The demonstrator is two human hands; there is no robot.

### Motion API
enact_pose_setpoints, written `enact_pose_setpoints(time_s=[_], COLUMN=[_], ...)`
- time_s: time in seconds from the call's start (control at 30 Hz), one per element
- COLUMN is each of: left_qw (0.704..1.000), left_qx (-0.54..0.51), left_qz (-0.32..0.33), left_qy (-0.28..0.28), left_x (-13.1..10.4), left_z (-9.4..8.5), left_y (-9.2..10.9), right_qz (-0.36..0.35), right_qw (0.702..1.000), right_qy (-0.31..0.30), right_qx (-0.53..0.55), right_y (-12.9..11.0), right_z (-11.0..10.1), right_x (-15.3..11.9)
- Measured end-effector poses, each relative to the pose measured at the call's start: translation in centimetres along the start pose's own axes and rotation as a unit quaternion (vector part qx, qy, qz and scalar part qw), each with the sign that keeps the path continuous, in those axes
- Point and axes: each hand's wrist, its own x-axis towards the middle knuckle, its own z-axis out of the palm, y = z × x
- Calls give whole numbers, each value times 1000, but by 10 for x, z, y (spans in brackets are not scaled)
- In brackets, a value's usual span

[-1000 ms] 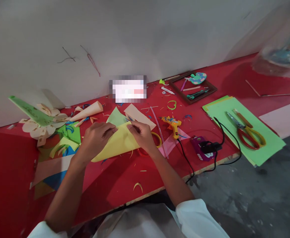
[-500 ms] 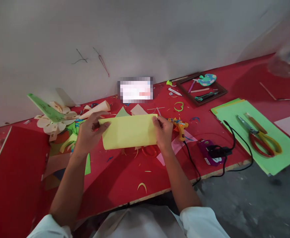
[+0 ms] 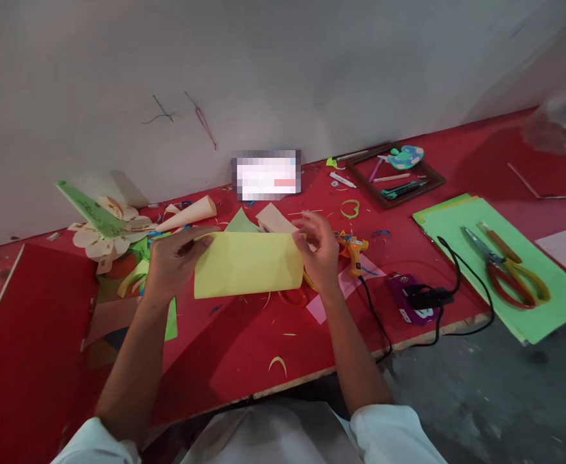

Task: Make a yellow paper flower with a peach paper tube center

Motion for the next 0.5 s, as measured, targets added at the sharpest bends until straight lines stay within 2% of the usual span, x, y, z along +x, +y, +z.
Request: enact_pose_setpoints(time_s=[0.07, 0.13, 0.23, 0.3, 0.33, 0.4, 0.47, 0.5], left_qw=[999, 994, 981, 984, 989, 997, 992, 984], left_qx=[12, 7, -11, -1, 4, -13, -94, -153], left_qz=[37, 95, 167, 157, 132, 74, 37, 27], left_qy=[-21, -55, -94, -83, -60, 12, 76, 88], left_x=[-1, -3, -7, -8, -8, -4, 0, 2], left_z=[-1, -1, 0, -1, -2, -3, -1, 3], left_y=[1, 4, 11, 15, 15, 11, 2, -2], right_qz=[-99, -159, -184, -168, -154, -122, -78, -50], right_qw=[986, 953, 896, 873, 875, 904, 949, 968], right_qy=[-75, -195, -354, -414, -419, -380, -294, -243], right_qx=[-108, -168, -193, -194, -187, -151, -79, -32], right_y=[-18, -38, -60, -66, -65, -59, -48, -41], right_z=[-8, -11, -5, 1, 2, 4, 6, 9], right_x=[4, 8, 13, 18, 19, 22, 21, 19])
